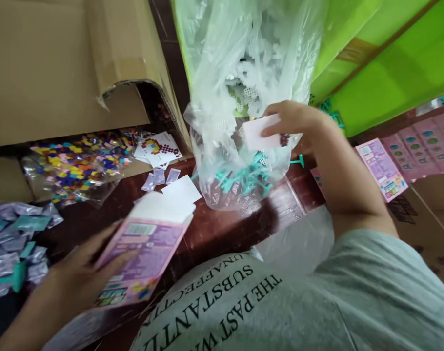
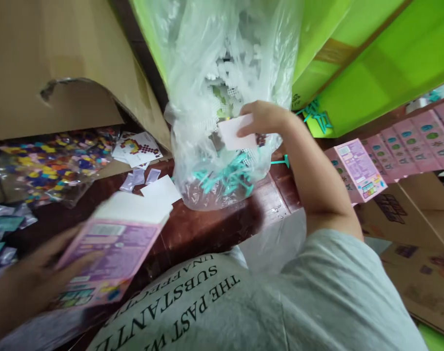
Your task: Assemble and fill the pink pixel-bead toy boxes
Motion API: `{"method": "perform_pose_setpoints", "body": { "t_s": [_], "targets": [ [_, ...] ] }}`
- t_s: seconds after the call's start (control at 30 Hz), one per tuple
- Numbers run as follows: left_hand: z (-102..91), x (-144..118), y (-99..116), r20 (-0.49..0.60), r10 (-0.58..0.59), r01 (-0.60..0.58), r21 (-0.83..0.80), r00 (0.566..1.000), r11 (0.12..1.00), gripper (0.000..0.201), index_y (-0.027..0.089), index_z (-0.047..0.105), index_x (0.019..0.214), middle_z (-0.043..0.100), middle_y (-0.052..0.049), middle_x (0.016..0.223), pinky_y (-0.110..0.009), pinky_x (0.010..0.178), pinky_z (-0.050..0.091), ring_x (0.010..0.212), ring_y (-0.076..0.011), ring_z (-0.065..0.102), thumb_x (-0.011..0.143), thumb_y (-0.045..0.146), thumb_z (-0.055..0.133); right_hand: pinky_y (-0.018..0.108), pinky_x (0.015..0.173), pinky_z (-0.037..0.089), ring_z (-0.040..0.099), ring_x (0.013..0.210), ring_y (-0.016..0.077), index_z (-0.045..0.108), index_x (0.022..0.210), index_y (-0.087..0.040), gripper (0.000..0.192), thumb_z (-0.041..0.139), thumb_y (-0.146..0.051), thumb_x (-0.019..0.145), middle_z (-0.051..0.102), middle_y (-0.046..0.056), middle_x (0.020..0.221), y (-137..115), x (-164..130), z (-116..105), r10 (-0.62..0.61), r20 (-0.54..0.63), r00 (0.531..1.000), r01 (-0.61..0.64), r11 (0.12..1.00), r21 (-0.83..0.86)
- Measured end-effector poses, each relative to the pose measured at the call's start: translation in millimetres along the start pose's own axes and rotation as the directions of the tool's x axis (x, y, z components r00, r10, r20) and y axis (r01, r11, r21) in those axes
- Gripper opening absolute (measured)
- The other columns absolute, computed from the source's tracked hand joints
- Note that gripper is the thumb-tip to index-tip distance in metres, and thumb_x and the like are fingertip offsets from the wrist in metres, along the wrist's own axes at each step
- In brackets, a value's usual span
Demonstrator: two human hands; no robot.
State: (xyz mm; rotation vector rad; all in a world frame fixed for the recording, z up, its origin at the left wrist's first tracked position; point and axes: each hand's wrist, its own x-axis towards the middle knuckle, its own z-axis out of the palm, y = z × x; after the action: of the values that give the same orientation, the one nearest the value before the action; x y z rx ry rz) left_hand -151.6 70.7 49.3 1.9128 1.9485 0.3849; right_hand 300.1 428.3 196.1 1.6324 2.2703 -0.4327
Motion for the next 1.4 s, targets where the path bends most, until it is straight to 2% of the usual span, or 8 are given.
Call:
{"method": "perform_pose_setpoints", "body": {
  "t_s": [0.1, 0.3, 0.5, 0.73, 0.93, 1.17, 1.27, 1.4],
  "targets": [
    [-5.9, 19, 27, -0.066, -0.223, 0.210, -0.155, 0.973, 0.965, 0.065, 0.029, 0.075, 0.142, 0.088, -0.005, 0.120, -0.054, 0.086, 0.073, 0.095, -0.0384, 0.086, 0.093, 0.071, 0.069, 0.034, 0.081, 0.054, 0.077, 0.090, 0.0169, 0.074, 0.142, -0.010, 0.052, 0.085, -0.039, 0.100, 0.085, 0.013, 0.113, -3, -65, -26, 0.082, -0.194, 0.978, -0.067, 0.994, 0.083],
    [34.1, 54, 109, 0.039, -0.173, 0.158, -0.636, 0.984, 0.756, 0.070, 0.028, 0.076, 0.140, 0.084, -0.007, 0.131, -0.052, 0.102, 0.071, 0.112, -0.0353, 0.083, 0.083, 0.068, 0.085, 0.040, 0.078, 0.064, 0.080, 0.094, 0.0256, 0.079, 0.130, -0.029, 0.048, 0.092, -0.053, 0.091, 0.085, 0.006, 0.113, -83, -102, 5, -0.430, -0.288, 0.856, 0.458, 0.888, 0.036],
    [42.4, 36, 110, 0.016, -0.362, 0.210, -0.838, 0.932, 0.504, 0.060, 0.024, 0.078, 0.128, 0.086, -0.009, 0.117, -0.044, 0.086, 0.074, 0.099, -0.0304, 0.083, 0.083, 0.060, 0.092, 0.045, 0.089, 0.063, 0.081, 0.108, 0.0353, 0.070, 0.140, -0.025, 0.039, 0.072, -0.038, 0.103, 0.085, 0.011, 0.119, -157, -108, 43, -0.444, -0.287, 0.849, 0.402, 0.895, -0.195],
    [36.2, 6, 83, 0.005, -0.297, 0.169, -0.831, 0.955, 0.530, 0.064, 0.024, 0.080, 0.130, 0.086, -0.009, 0.123, -0.044, 0.091, 0.073, 0.107, -0.0317, 0.083, 0.079, 0.059, 0.095, 0.036, 0.090, 0.059, 0.080, 0.098, 0.0226, 0.080, 0.124, -0.015, 0.040, 0.090, -0.040, 0.094, 0.081, 0.000, 0.098, -190, -88, 30, -0.672, 0.152, 0.725, 0.689, 0.702, -0.179],
    [38.8, -12, 62, -0.008, -0.238, 0.129, -0.823, 0.971, 0.553, 0.059, 0.025, 0.081, 0.125, 0.086, -0.008, 0.116, -0.045, 0.091, 0.073, 0.101, -0.0307, 0.083, 0.076, 0.056, 0.097, 0.024, 0.076, 0.055, 0.074, 0.088, 0.0121, 0.078, 0.132, -0.014, 0.044, 0.089, -0.039, 0.097, 0.082, -0.002, 0.105, -199, -48, 22, -0.588, 0.428, 0.686, 0.616, 0.783, 0.088],
    [55.0, -8, 62, -0.060, -0.278, 0.105, -0.833, 0.959, 0.543, 0.062, 0.025, 0.078, 0.132, 0.085, -0.009, 0.126, -0.050, 0.101, 0.071, 0.112, -0.0316, 0.082, 0.080, 0.055, 0.095, 0.039, 0.104, 0.058, 0.074, 0.118, 0.0271, 0.069, 0.139, -0.017, 0.053, 0.088, -0.042, 0.096, 0.078, 0.008, 0.128, -228, -63, 45, -0.778, 0.291, 0.557, 0.821, 0.569, -0.050],
    [60.3, -23, 49, -0.076, -0.349, 0.132, -0.834, 0.934, 0.535, 0.055, 0.025, 0.080, 0.123, 0.087, -0.008, 0.117, -0.048, 0.096, 0.072, 0.105, -0.0301, 0.083, 0.076, 0.049, 0.096, 0.043, 0.114, 0.057, 0.067, 0.136, 0.0296, 0.065, 0.148, -0.025, 0.062, 0.085, -0.056, 0.098, 0.072, 0.008, 0.146, -229, -78, 32, -0.876, -0.031, 0.481, 0.877, 0.480, 0.030],
    [66.6, -51, 26, -0.187, -0.593, 0.153, -0.866, 0.783, 0.475, 0.040, 0.022, 0.077, 0.091, 0.084, -0.006, 0.088, -0.041, 0.076, 0.073, 0.076, -0.0254, 0.080, 0.063, 0.041, 0.098, 0.045, 0.122, 0.056, 0.065, 0.142, 0.0280, 0.065, 0.150, -0.024, 0.047, 0.065, -0.053, 0.113, 0.070, 0.011, 0.153, -231, -47, 47, -0.732, -0.379, 0.566, 0.802, 0.596, 0.046]
  ]
}}
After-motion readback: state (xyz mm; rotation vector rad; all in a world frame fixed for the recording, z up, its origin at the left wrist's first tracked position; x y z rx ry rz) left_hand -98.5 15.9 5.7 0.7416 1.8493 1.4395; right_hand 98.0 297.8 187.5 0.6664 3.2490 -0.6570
